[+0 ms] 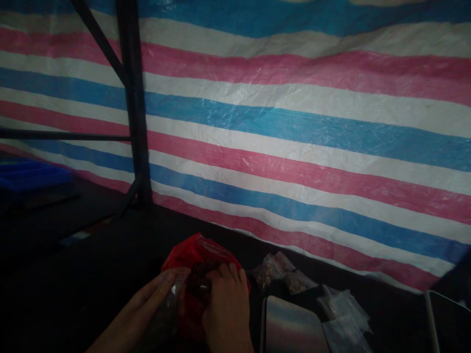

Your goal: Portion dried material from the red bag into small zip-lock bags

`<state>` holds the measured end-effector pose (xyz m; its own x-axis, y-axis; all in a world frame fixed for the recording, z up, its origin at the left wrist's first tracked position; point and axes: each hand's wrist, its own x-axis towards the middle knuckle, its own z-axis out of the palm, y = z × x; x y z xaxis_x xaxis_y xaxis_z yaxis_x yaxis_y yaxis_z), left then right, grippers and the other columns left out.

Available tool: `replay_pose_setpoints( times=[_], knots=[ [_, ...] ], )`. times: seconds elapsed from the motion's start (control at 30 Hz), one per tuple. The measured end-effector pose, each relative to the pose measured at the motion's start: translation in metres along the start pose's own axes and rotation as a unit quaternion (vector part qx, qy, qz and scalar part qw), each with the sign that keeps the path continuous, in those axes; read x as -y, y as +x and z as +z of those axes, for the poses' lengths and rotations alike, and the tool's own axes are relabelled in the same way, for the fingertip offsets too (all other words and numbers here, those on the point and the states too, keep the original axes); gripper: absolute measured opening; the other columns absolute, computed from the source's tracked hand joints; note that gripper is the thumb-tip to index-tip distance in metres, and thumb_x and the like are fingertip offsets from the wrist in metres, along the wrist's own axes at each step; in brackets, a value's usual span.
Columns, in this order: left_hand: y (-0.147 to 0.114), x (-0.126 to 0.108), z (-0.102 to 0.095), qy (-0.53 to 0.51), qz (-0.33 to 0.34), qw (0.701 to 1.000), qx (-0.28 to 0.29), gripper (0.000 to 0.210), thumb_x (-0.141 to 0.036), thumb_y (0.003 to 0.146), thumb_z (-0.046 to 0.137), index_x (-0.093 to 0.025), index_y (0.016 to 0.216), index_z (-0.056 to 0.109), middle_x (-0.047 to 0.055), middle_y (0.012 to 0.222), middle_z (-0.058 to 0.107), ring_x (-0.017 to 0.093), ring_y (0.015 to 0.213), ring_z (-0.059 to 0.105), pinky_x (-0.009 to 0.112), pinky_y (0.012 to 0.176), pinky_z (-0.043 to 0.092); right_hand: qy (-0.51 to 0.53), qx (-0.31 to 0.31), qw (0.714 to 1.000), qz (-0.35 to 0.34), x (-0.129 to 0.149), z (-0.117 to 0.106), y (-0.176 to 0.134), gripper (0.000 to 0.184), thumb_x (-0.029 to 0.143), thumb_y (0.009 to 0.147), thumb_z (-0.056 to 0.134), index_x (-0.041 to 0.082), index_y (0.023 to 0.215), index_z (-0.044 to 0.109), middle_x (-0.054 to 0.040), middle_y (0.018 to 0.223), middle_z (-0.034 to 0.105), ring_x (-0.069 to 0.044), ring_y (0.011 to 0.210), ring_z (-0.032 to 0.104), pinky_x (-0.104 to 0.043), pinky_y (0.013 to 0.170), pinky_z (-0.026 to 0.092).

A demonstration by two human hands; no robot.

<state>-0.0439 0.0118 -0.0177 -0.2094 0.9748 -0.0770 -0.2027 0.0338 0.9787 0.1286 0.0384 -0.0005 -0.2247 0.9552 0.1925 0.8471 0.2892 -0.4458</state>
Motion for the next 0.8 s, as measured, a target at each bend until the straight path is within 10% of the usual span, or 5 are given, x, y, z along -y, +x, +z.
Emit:
replay_pose_setpoints(
  times=[0.3, 0.47, 0.8],
  knots=[
    [0.002, -0.001, -0.004, -0.040, -0.055, 0.998, 0.018, 0.059, -0.075, 0.060, 0.088, -0.028, 0.094, 0.084, 0.005, 0.104, 0.086, 0.032, 0.105, 0.080, 0.039, 0.092, 0.065, 0.146, -0.030, 0.988, 0.036, -0.001, 0.014, 0.002, 0.048, 0.002, 0.077, 0.064, 0.030, 0.112, 0.081, -0.0049, 0.124, 0.078, -0.033, 0.131, 0.062, -0.057, 0.122, 0.030],
    [0.009, 0.008, -0.008, -0.013, 0.008, 0.997, 0.073, 0.055, -0.072, 0.074, 0.081, -0.028, 0.108, 0.079, 0.005, 0.113, 0.084, 0.026, 0.106, 0.079, 0.030, 0.089, 0.064, 0.279, -0.040, 0.957, 0.063, -0.006, 0.004, 0.008, 0.042, 0.006, 0.078, 0.066, 0.024, 0.113, 0.080, -0.0076, 0.121, 0.079, -0.030, 0.120, 0.069, -0.047, 0.112, 0.047],
    [0.012, 0.021, 0.003, 0.113, 0.107, 0.984, 0.093, 0.045, -0.037, 0.077, 0.080, -0.029, 0.120, 0.075, 0.006, 0.127, 0.081, 0.031, 0.120, 0.074, 0.039, 0.105, 0.058, 0.293, -0.029, 0.953, -0.071, 0.011, -0.034, 0.002, 0.053, -0.003, 0.080, 0.056, 0.024, 0.120, 0.077, -0.0068, 0.127, 0.072, -0.021, 0.122, 0.070, -0.034, 0.109, 0.052]
  ],
)
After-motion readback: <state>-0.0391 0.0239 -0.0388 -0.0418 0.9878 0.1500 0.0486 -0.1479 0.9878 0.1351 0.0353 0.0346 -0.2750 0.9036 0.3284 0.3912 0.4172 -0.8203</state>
